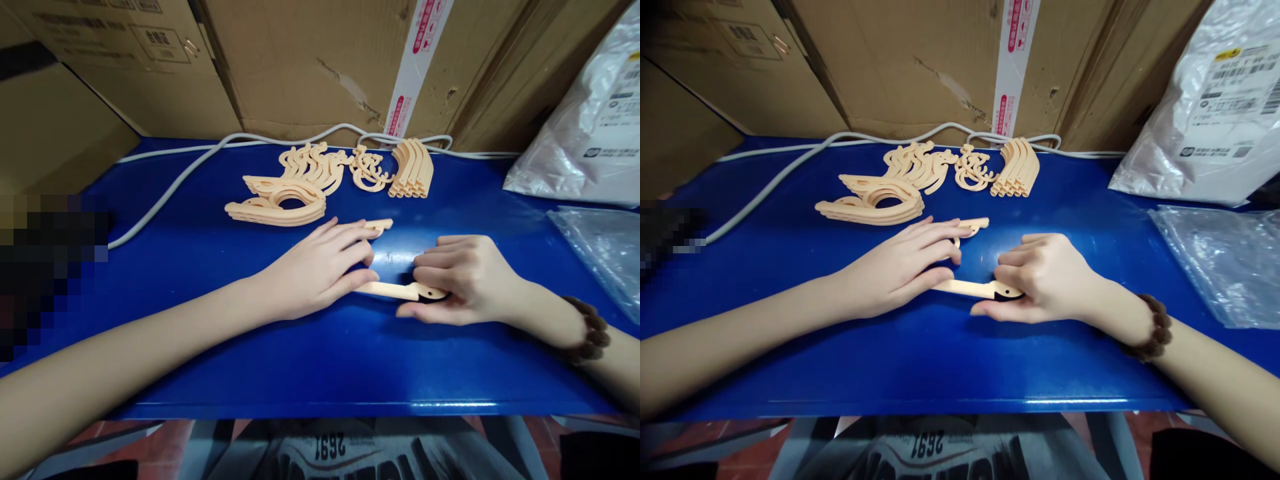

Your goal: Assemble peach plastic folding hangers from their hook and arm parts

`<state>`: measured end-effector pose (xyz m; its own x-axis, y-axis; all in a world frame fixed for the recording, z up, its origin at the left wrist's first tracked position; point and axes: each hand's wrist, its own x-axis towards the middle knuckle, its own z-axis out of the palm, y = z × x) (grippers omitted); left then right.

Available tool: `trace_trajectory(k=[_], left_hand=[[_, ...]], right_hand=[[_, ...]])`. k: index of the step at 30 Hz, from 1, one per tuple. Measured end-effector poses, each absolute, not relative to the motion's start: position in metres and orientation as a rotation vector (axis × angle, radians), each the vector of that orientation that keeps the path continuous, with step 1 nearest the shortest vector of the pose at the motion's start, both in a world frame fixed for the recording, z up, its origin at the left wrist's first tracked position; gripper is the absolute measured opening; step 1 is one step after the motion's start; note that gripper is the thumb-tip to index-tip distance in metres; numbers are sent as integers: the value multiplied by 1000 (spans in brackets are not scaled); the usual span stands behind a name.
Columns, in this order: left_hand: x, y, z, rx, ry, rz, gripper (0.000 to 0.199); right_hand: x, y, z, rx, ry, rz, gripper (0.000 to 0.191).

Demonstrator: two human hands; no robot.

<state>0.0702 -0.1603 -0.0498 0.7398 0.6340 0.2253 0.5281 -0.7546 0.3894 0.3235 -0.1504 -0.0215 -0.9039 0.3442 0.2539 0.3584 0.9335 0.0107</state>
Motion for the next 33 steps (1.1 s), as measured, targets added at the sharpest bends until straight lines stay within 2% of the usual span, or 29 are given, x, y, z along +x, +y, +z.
trace_trajectory(k=[5, 10, 33], left_hand=[[64, -151, -50, 2489, 1039, 656, 37], [60, -145, -52, 2443, 1045, 753, 38], [61, -145, -49, 2461, 1039, 803, 28]], right_hand=[[329, -144, -16, -496, -2824, -8, 53], [328, -140, -17, -547, -2854, -55, 50], [327, -139, -18, -582, -2931, 52, 38]])
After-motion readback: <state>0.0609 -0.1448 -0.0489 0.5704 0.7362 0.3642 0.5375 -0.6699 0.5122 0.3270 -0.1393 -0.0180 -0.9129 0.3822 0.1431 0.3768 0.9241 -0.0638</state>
